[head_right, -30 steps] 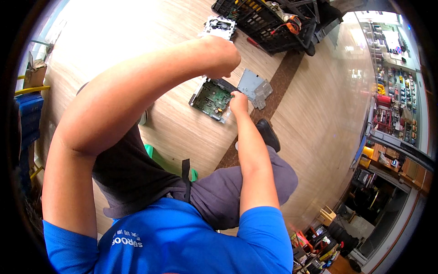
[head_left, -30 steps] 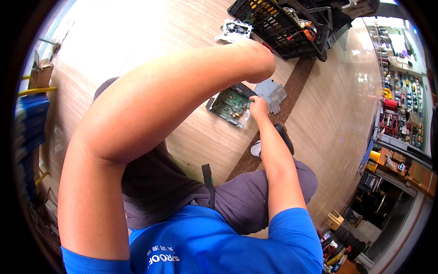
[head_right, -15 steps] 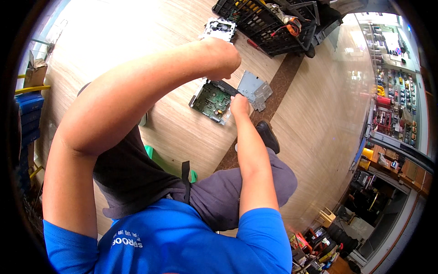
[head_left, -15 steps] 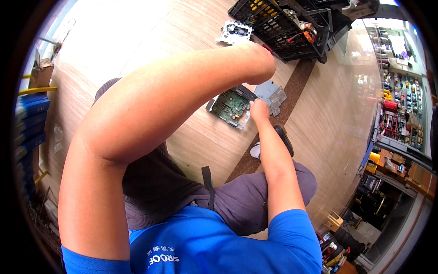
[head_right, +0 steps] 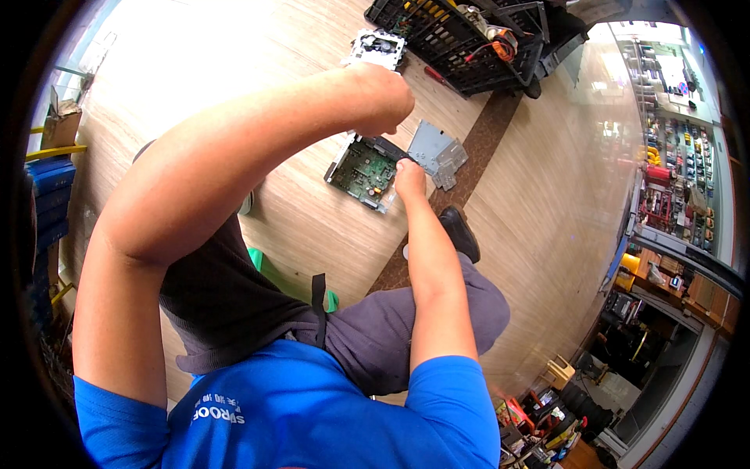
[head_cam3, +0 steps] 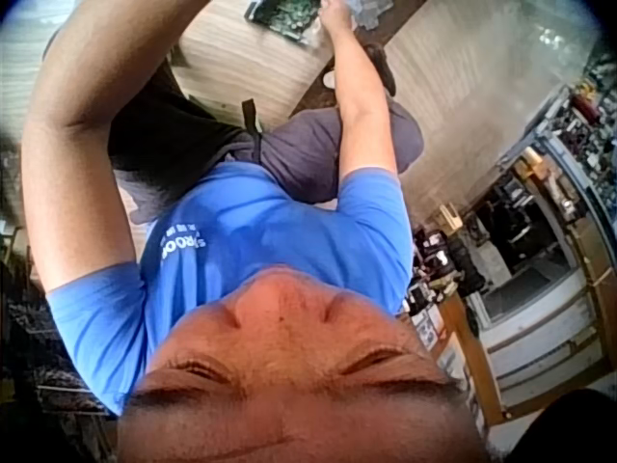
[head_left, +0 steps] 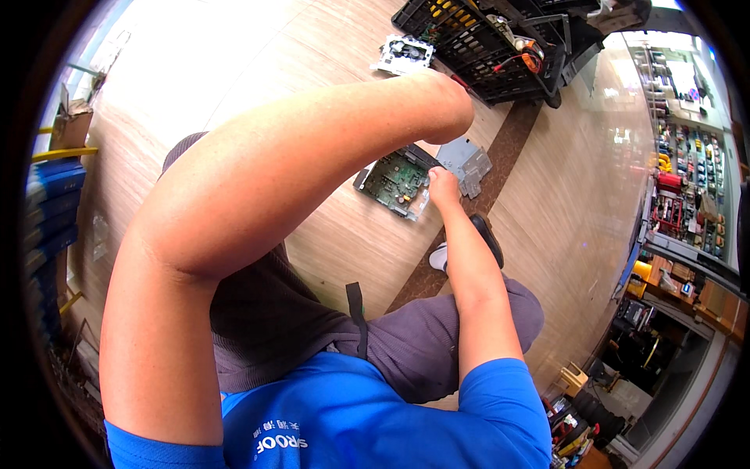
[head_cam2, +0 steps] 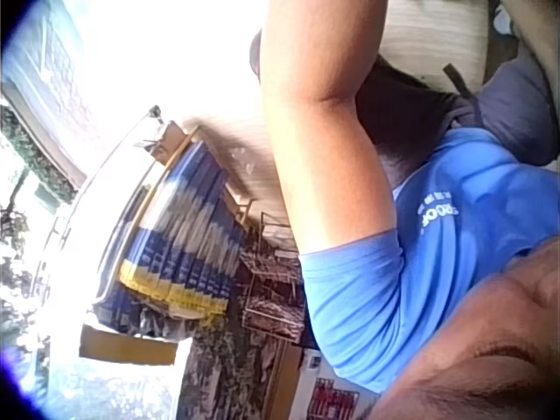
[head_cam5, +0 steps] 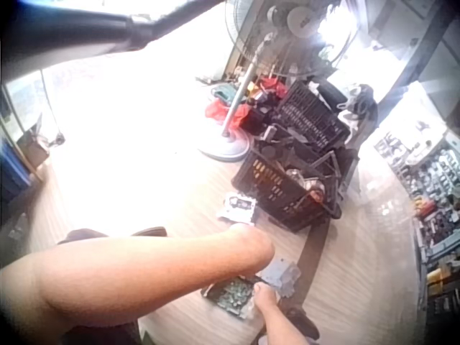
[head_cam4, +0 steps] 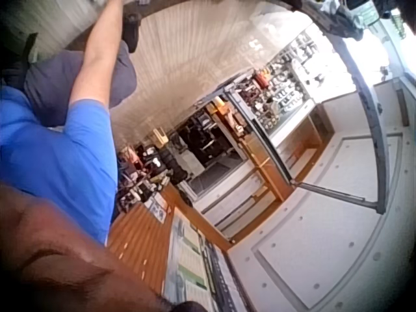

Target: The person assembles electronic components by inserting a circuit board into a metal casing and securing it with screws using a screwdriver.

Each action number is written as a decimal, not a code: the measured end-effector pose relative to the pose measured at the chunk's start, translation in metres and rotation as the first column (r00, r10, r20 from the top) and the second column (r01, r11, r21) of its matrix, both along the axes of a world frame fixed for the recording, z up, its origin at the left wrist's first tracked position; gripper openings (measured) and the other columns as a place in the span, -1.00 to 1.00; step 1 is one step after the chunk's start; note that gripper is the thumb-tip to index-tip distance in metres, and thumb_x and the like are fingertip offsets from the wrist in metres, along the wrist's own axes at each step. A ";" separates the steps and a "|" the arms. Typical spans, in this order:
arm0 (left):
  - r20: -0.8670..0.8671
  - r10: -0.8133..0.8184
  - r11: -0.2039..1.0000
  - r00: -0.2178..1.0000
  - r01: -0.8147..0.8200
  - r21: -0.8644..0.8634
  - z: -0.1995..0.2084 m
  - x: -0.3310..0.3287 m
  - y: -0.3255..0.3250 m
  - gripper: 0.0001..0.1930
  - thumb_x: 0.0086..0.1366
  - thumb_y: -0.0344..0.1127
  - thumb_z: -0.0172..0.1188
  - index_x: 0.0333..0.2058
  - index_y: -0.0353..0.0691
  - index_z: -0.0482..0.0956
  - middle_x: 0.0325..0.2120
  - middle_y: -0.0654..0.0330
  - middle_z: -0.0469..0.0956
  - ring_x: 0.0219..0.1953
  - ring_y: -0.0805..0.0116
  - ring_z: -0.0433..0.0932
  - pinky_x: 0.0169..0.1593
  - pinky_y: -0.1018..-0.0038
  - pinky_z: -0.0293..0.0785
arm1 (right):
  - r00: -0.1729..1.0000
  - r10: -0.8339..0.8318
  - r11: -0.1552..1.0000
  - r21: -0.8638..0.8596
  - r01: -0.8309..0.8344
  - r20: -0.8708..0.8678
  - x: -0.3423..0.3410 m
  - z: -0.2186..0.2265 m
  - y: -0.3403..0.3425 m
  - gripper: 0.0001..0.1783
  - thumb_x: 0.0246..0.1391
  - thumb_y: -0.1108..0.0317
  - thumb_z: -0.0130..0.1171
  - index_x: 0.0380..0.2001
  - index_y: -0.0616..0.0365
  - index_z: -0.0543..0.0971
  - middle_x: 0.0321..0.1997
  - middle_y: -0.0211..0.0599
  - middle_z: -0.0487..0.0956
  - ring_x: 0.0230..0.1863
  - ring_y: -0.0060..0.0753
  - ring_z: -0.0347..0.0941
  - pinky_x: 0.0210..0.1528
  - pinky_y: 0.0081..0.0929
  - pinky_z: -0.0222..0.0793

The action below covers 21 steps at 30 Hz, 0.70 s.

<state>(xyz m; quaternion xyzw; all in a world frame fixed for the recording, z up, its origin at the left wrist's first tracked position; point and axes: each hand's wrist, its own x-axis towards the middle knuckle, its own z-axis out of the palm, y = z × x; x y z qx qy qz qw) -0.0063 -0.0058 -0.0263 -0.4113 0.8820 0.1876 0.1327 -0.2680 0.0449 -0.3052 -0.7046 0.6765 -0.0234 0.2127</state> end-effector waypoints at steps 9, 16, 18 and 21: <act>0.013 0.033 0.999 0.999 -0.033 0.032 -0.005 0.002 -0.001 -0.71 0.21 -0.10 0.29 -0.31 -0.22 0.71 -0.32 0.07 0.68 -0.20 0.14 0.65 -0.13 0.29 0.55 | 0.956 -0.055 0.980 0.166 0.106 -0.287 0.027 0.037 -0.001 -0.69 0.16 0.15 0.15 -0.25 0.21 0.60 -0.20 0.13 0.61 -0.09 0.20 0.53 -0.07 -0.01 0.45; 0.003 0.005 0.999 1.000 -0.005 0.040 -0.001 0.002 0.000 -0.76 0.13 -0.32 0.26 -0.21 -0.22 0.70 -0.22 0.04 0.66 -0.14 0.14 0.64 -0.10 0.27 0.55 | 0.986 0.050 0.998 0.053 -0.042 -0.159 0.022 0.019 0.003 -0.76 0.10 0.30 0.13 -0.23 0.16 0.65 -0.19 0.08 0.62 -0.08 0.14 0.54 -0.01 -0.06 0.45; 0.004 0.014 0.998 1.000 -0.014 0.061 0.001 0.001 0.000 -0.71 0.09 -0.43 0.25 -0.16 -0.22 0.70 -0.17 0.03 0.66 -0.11 0.14 0.64 -0.08 0.26 0.55 | 0.993 0.078 0.997 0.000 -0.079 -0.091 0.012 0.009 0.003 -0.77 0.09 0.33 0.13 -0.22 0.15 0.66 -0.19 0.06 0.62 -0.09 0.10 0.54 -0.01 -0.09 0.45; 0.003 0.029 0.999 1.000 -0.029 0.043 0.000 0.003 0.001 -0.75 0.13 -0.32 0.27 -0.20 -0.23 0.70 -0.20 0.04 0.66 -0.13 0.13 0.64 -0.09 0.27 0.55 | 0.993 0.109 0.994 -0.012 -0.109 -0.036 0.008 0.003 0.002 -0.77 0.08 0.35 0.13 -0.22 0.15 0.65 -0.18 0.02 0.63 -0.10 0.08 0.55 -0.01 -0.12 0.46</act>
